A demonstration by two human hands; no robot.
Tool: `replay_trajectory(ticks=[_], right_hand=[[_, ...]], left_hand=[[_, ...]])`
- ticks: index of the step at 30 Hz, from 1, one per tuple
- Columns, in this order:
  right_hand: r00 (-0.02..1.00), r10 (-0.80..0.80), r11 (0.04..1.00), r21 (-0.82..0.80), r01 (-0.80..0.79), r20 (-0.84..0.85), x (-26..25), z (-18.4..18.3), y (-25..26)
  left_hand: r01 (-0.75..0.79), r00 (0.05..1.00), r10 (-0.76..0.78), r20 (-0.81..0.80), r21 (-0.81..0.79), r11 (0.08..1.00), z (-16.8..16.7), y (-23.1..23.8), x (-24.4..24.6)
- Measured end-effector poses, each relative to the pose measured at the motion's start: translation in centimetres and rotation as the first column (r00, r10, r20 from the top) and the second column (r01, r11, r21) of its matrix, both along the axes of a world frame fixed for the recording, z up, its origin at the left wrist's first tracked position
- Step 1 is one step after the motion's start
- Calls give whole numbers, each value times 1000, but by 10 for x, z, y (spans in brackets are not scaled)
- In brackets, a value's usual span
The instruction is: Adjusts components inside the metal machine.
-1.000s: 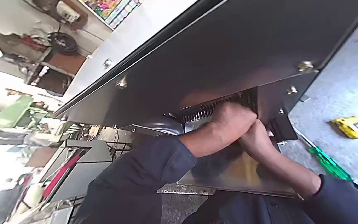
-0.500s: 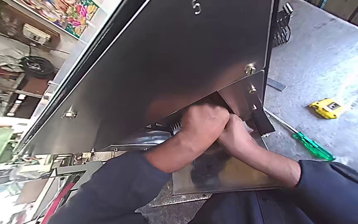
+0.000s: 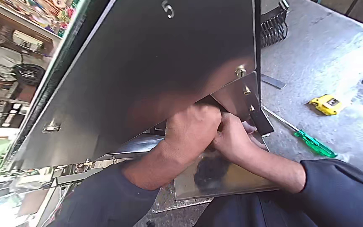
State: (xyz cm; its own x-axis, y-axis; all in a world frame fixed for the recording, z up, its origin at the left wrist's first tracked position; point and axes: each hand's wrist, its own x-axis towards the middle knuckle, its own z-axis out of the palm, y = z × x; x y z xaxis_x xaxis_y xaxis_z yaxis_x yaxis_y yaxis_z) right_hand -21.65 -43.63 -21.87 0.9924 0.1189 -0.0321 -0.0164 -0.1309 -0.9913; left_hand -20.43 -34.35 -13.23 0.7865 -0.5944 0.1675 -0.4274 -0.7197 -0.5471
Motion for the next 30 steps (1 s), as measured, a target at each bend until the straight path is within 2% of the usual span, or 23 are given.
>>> replay_trajectory(ticks=[2, 4, 5, 8, 11, 13, 15, 18, 20, 22, 25, 27, 30], right_hand=[[1000, -20, 997, -73, 21, 11, 0, -18, 2], [998, 11, 994, -111, -18, -61, -2, -37, -2], [992, 46, 993, -100, -58, -116, -2, -42, -5], [983, 53, 998, -30, -59, -173, -1, -30, -7], [995, 44, 999, -22, -46, -90, 1, -1, -3], [997, 60, 997, -41, -62, -55, 2, 3, -2], [995, 59, 994, -83, -65, -76, 1, -14, -1], [986, 74, 995, -56, -83, -149, -5, -41, -6], [988, 51, 998, -13, -54, -147, -3, -33, -8], [985, 67, 998, 19, -64, -158, -1, -12, -5], [997, 54, 998, 33, -53, -52, 2, 8, 0], [997, 54, 998, -36, -55, -49, 3, -4, 1], [982, 79, 991, -95, -97, -174, 2, -33, -5]], left_hand=[[-34, 997, 36, -71, 23, 999, -7, -5, 1], [-113, 965, 120, -234, 44, 993, -27, -13, 4], [-117, 960, 122, -252, 36, 993, -39, -14, 7], [-107, 966, 106, -234, 9, 994, -42, -11, 8], [-87, 990, 89, -112, 23, 996, -11, -4, 1], [-59, 998, 59, -36, 6, 998, -3, 0, -1], [-63, 995, 63, -82, -1, 998, -13, -4, -1], [-128, 958, 127, -256, 11, 992, -44, -12, 0], [-134, 958, 129, -258, -5, 991, -45, -13, 2], [-125, 974, 121, -191, -10, 992, -25, -7, 0], [-91, 995, 91, -44, 8, 996, 3, -1, -4], [-87, 994, 88, -70, 24, 996, -2, -3, -4], [-136, 965, 140, -223, 35, 990, -38, -13, 3]])
